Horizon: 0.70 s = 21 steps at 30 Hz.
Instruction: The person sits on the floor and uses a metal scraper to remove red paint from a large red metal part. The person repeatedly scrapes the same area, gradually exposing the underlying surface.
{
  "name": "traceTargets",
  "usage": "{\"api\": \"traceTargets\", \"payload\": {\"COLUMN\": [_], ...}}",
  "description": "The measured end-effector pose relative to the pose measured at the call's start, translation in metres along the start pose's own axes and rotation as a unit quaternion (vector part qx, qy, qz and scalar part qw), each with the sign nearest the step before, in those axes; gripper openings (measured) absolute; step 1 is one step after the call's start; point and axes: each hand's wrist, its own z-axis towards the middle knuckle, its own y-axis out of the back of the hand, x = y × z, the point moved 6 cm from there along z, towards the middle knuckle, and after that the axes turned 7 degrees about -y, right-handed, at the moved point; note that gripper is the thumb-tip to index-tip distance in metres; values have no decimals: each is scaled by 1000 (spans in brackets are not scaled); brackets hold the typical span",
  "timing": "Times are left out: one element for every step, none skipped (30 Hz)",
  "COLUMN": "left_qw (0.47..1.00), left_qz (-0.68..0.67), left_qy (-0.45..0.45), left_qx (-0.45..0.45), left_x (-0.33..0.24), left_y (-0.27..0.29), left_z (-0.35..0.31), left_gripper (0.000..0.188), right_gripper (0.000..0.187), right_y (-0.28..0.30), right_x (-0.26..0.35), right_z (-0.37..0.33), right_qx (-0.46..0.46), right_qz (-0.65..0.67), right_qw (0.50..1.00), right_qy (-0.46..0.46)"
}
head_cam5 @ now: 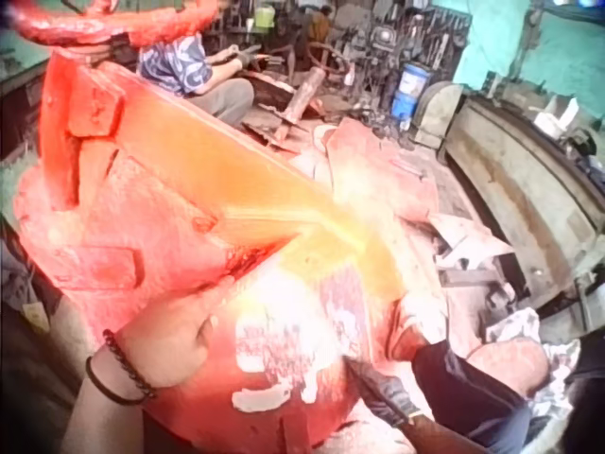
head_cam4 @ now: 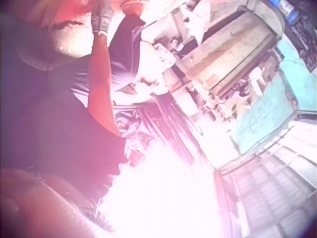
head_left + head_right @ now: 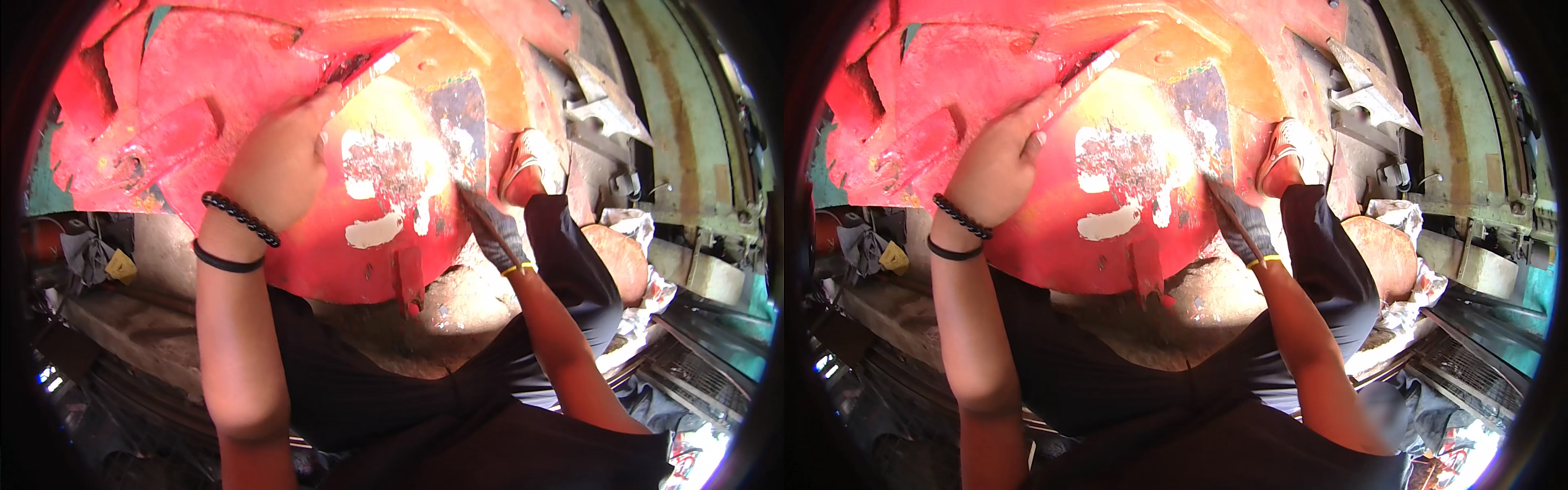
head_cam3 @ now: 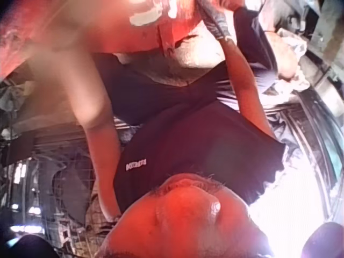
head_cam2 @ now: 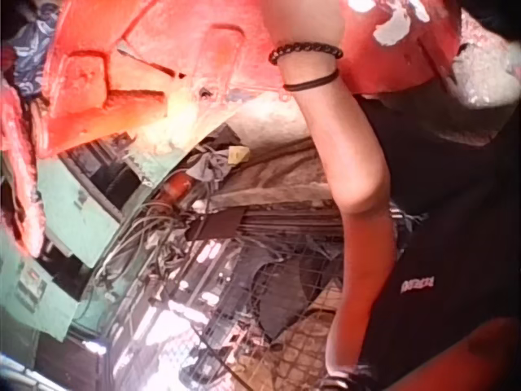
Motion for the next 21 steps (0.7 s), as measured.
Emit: {"api": "traceTargets", "payload": {"left_qw": [1000,999,1000,999,1000,999,1000,1000,1000,1000,1000,1000,1000,999,1000,1000,1000,1000,999,996,994], "left_qz": [9,16,14,14,19,27,25,25,25,20,14,11,11,14,12,3,4,9,23,38,53], "left_qy": [-17,-28,-7,-28,-20,-28,-6,-2,2,0,-3,-10,-21,-30,-19,-19,-4,-3,-5,-21,-18], "left_qx": [-12,-23,-8,-15,-12,-26,-5,-2,2,-1,-2,0,-5,-11,-7,-2,-3,-28,-44,-78,-96], "left_x": [-1,-3,-1,-5,-4,-5,-3,-3,-3,-2,-2,-2,-2,-2,0,-1,0,-1,-4,-11,-16], "left_y": [2,4,0,-1,-1,1,-1,0,0,1,1,1,2,1,-1,-4,-4,-1,1,4,4], "left_z": [1,1,-1,-2,-1,-1,-2,-1,-1,0,0,1,2,1,0,-2,-2,-1,0,1,3], "left_gripper": [45,45,45,45,45,45,45,45,45,45,44,44,45,45,45,46,46,46,47,47,47], "right_gripper": [36,34,34,34,35,35,35,35,34,34,35,35,35,39,39,39,40,33,28,24,22], "right_y": [-3,0,6,9,13,21,25,28,29,21,5,-5,-14,-27,-24,-19,-9,-6,-5,1,10], "right_x": [1,3,9,5,-1,0,3,6,10,12,6,2,-4,-19,-17,-18,-18,-23,-29,-27,-22], "right_z": [0,-2,0,-3,-2,-2,-1,-2,-3,-3,0,-2,-5,-10,-13,-20,-20,-24,-31,-38,-47], "right_qx": [15,17,-25,-10,8,-27,-54,-83,-109,-108,-49,-37,-17,57,21,1,-25,32,107,138,183], "right_qz": [1,39,-7,0,3,65,64,65,48,22,50,5,-42,-103,-68,-39,-8,125,167,268,294], "right_qw": [1000,999,998,1000,999,997,996,994,992,992,997,999,999,991,997,999,999,991,970,930,899], "right_qy": [-10,-1,50,12,-37,-35,-13,12,47,67,36,25,12,-69,-14,4,19,-43,-141,-211,-268]}}
